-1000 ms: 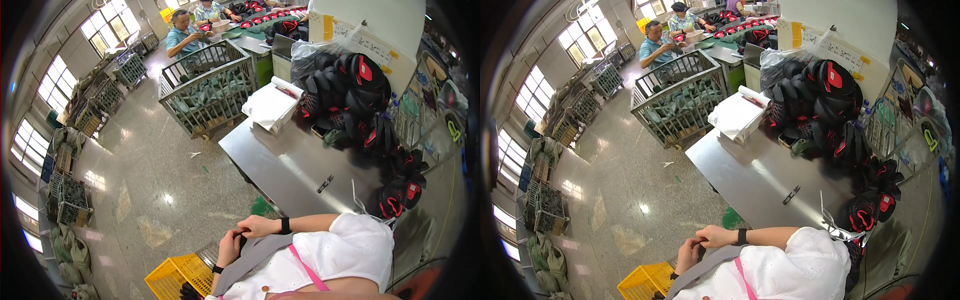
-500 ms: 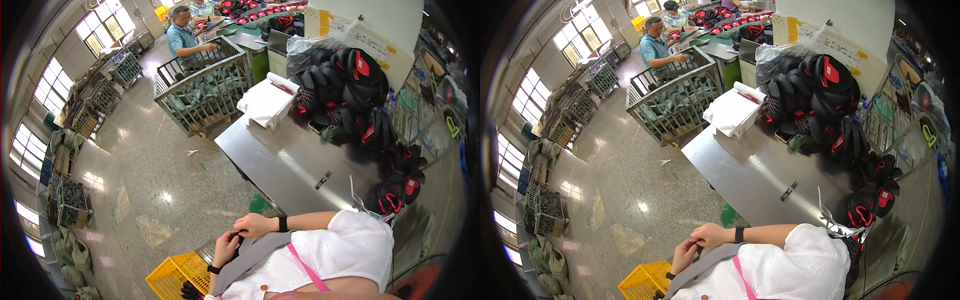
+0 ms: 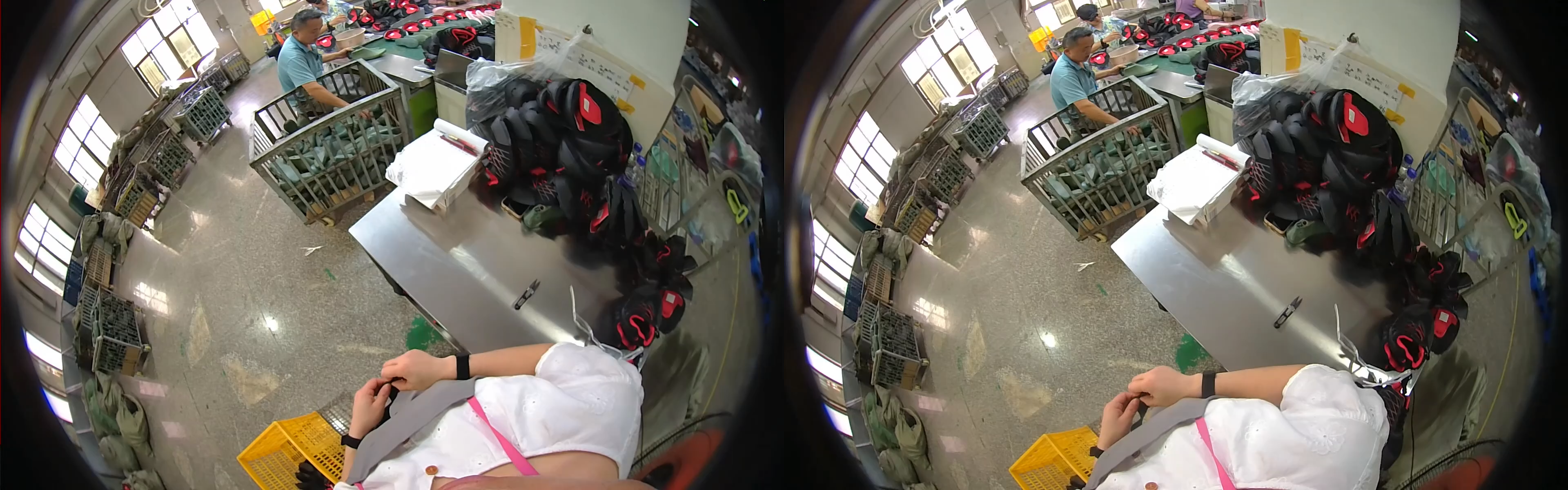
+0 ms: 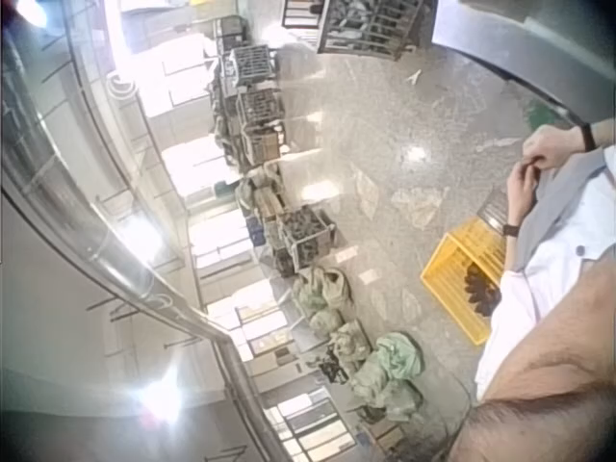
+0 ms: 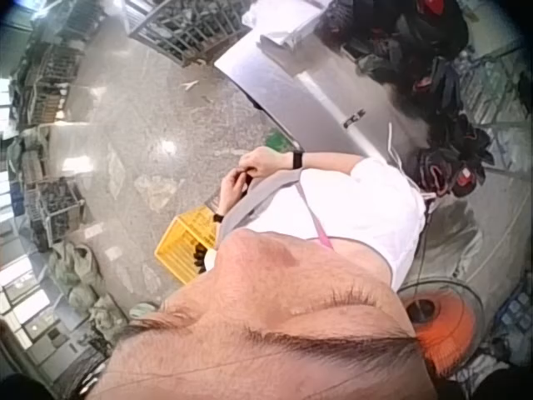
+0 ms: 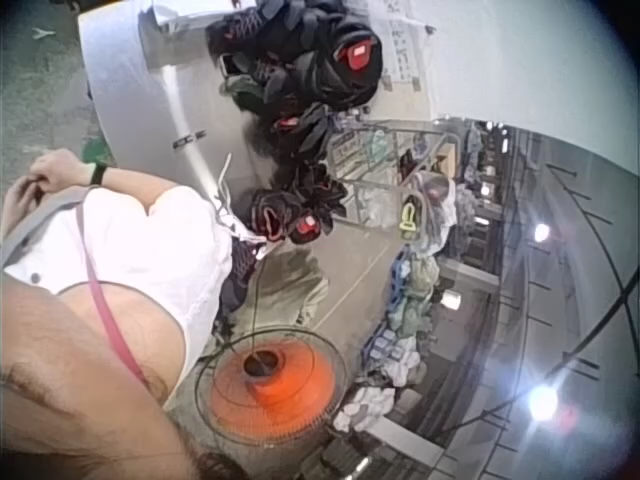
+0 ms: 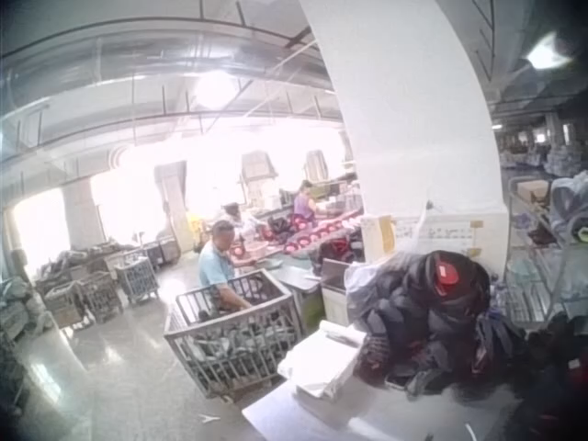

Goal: Inspecting and handling shoe uppers on a work table in a factory setting.

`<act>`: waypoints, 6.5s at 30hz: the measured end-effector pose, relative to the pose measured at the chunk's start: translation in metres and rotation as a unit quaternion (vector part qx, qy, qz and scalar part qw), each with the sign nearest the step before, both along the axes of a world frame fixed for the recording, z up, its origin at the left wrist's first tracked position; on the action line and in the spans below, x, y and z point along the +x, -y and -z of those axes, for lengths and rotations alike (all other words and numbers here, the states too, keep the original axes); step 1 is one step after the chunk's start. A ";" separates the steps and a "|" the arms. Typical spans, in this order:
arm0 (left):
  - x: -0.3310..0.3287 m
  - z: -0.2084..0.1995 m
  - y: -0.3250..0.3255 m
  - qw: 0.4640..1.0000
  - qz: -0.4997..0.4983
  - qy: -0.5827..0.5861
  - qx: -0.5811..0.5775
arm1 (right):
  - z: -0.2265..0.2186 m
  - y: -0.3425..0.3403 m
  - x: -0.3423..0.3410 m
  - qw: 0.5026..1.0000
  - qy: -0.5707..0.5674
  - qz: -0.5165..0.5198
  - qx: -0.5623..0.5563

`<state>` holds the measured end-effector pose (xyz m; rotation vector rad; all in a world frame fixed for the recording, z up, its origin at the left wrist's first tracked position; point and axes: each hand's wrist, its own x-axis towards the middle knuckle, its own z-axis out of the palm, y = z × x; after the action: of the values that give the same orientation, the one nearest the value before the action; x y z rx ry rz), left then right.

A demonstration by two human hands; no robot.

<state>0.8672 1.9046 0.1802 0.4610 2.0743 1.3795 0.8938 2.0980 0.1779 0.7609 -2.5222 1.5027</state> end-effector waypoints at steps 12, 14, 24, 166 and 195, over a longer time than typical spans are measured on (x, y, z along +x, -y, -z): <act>0.006 -0.016 -0.014 0.991 -0.006 -0.125 -0.037 | -0.004 -0.004 -0.001 0.995 0.097 0.018 -0.016; 0.006 -0.023 -0.016 0.990 -0.013 -0.136 -0.044 | 0.001 -0.003 -0.001 0.995 0.097 0.026 -0.018; 0.003 -0.021 -0.015 0.971 0.013 -0.230 -0.066 | 0.006 -0.005 -0.003 0.993 0.117 0.000 0.014; 0.056 0.073 0.070 0.968 -0.093 -0.229 -0.044 | 0.057 0.078 -0.045 0.808 0.492 -0.299 0.127; 0.178 0.462 0.609 0.752 -0.459 0.386 -0.273 | 0.121 0.425 -0.062 0.726 0.295 -0.335 0.523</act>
<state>1.0457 1.2957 -0.2815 -1.3315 1.8099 0.9966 0.8317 1.6726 0.0568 1.6619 -3.8495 0.0841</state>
